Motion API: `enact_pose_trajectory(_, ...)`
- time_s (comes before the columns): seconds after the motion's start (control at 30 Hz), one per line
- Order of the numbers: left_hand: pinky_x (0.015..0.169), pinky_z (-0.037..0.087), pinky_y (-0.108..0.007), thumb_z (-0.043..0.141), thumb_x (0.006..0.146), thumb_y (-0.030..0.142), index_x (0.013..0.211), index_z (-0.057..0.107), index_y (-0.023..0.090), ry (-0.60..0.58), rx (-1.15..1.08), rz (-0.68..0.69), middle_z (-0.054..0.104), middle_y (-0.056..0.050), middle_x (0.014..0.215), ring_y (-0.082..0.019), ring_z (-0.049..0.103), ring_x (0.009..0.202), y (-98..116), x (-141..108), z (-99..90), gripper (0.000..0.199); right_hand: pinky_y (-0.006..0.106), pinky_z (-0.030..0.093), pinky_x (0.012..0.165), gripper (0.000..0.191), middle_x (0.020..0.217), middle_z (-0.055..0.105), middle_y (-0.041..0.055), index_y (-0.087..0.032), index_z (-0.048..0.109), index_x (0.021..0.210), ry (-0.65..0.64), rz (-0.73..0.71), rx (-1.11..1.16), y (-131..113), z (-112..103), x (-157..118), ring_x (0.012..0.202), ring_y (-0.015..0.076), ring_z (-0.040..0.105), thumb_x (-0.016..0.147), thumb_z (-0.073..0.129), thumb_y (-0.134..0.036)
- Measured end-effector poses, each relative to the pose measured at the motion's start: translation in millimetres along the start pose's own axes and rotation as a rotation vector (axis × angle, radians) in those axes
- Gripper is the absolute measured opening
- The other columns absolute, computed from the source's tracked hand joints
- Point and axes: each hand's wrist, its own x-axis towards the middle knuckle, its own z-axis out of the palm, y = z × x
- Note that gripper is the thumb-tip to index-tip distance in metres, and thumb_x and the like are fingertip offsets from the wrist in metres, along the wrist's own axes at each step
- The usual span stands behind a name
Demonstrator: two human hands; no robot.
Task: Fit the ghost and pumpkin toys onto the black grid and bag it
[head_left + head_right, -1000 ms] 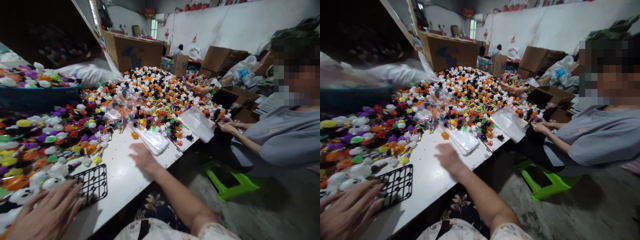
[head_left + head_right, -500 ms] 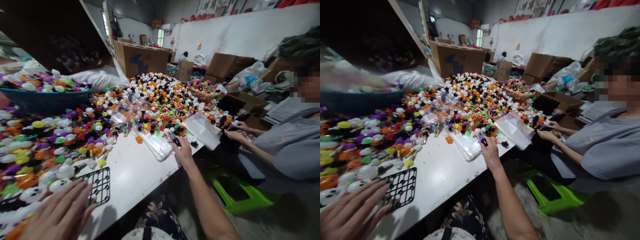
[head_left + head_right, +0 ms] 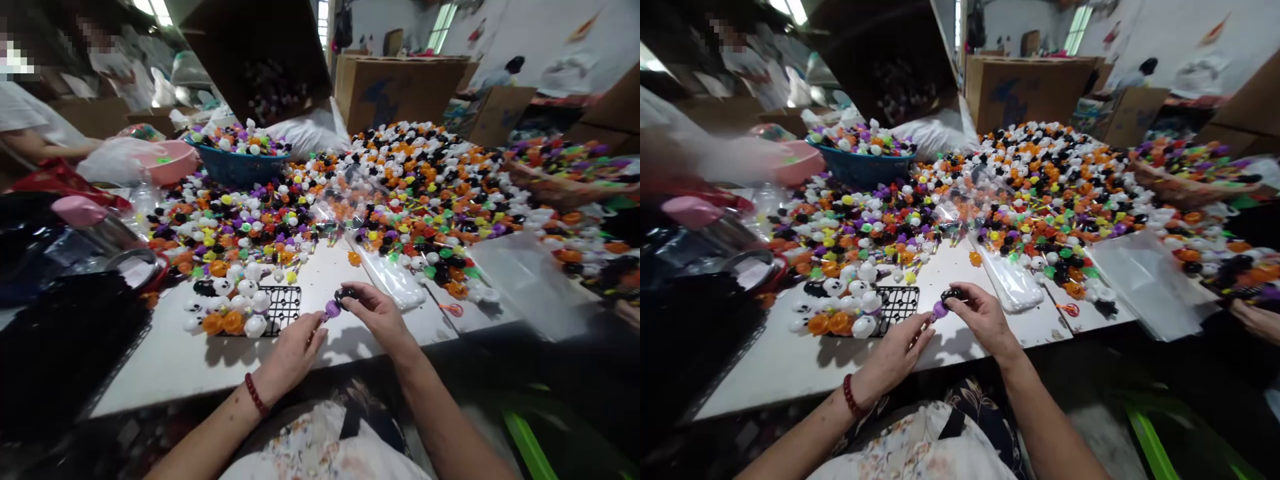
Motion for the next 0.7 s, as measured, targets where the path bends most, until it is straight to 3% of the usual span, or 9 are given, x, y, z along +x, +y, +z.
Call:
enact_pose_trajectory(0.1, 0.065, 0.048, -0.028, 0.049, 0.093, 0.038, 0.093, 0.065, 0.02, -0.045, -0.316, -0.234, 0.066, -0.003, 0.075, -0.018, 0.062, 0.07, -3.6, -9.1, 9.0, 0.024, 0.035, 0.055, 0.089, 0.047, 0.106, 0.072, 0.0068, -0.021, 0.066, 0.117, -0.042, 0.012, 0.035, 4.9, 16.4, 5.6, 0.094, 0.0197, 0.068, 0.076, 0.076, -0.041)
enact_pose_trajectory(0.2, 0.066, 0.046, -0.027, 0.054, 0.089, 0.04, 0.091, 0.062, 0.02, 0.07, -0.498, -0.341, 0.065, -0.001, 0.074, -0.017, 0.06, 0.069, -12.4, -13.2, 18.1, 0.022, 0.036, 0.054, 0.093, 0.056, 0.115, 0.069, 0.0069, -0.022, 0.062, 0.124, -0.095, 0.003, 0.061, 11.4, 34.6, 7.5, 0.1, 0.02, 0.067, 0.072, 0.079, -0.037)
enact_pose_trajectory(0.27, 0.067, 0.047, -0.028, 0.056, 0.088, 0.04, 0.093, 0.061, 0.02, 0.159, -0.542, -0.38, 0.065, -0.001, 0.076, -0.016, 0.06, 0.07, -18.6, -13.3, 22.4, 0.021, 0.036, 0.053, 0.094, 0.053, 0.116, 0.069, 0.007, -0.021, 0.063, 0.121, -0.133, -0.006, 0.003, 18.1, 45.8, 7.4, 0.102, 0.0203, 0.067, 0.072, 0.079, -0.035)
enact_pose_trajectory(0.47, 0.065, 0.045, -0.026, 0.057, 0.087, 0.039, 0.087, 0.057, 0.02, 0.294, -0.522, -0.44, 0.062, 0.001, 0.076, -0.015, 0.057, 0.07, -27.6, -11.3, 26.7, 0.019, 0.033, 0.054, 0.084, 0.034, 0.101, 0.071, 0.0067, -0.017, 0.07, 0.103, -0.165, 0.055, -0.125, 39.8, 65.9, 7.7, 0.095, 0.0203, 0.066, 0.077, 0.074, -0.038)
enact_pose_trajectory(0.57, 0.064, 0.045, -0.026, 0.057, 0.088, 0.039, 0.083, 0.055, 0.02, 0.32, -0.448, -0.47, 0.061, 0.001, 0.074, -0.015, 0.056, 0.07, -28.6, -11.8, 27.5, 0.02, 0.031, 0.051, 0.083, 0.025, 0.098, 0.069, 0.006, -0.018, 0.073, 0.096, -0.196, -0.021, -0.179, 42.9, 69.3, 9.7, 0.093, 0.0194, 0.064, 0.081, 0.069, -0.038)
enact_pose_trajectory(0.7, 0.066, 0.048, -0.027, 0.057, 0.088, 0.033, 0.097, 0.06, 0.019, 0.199, -0.338, -0.433, 0.067, -0.001, 0.082, -0.015, 0.06, 0.073, -21.4, -20.1, 19.1, 0.017, 0.027, 0.045, 0.068, 0.019, 0.078, 0.062, 0.0015, -0.018, 0.072, 0.079, -0.2, -0.06, -0.289, 42.0, 69.4, 14.5, 0.073, 0.0151, 0.057, 0.081, 0.067, -0.037)
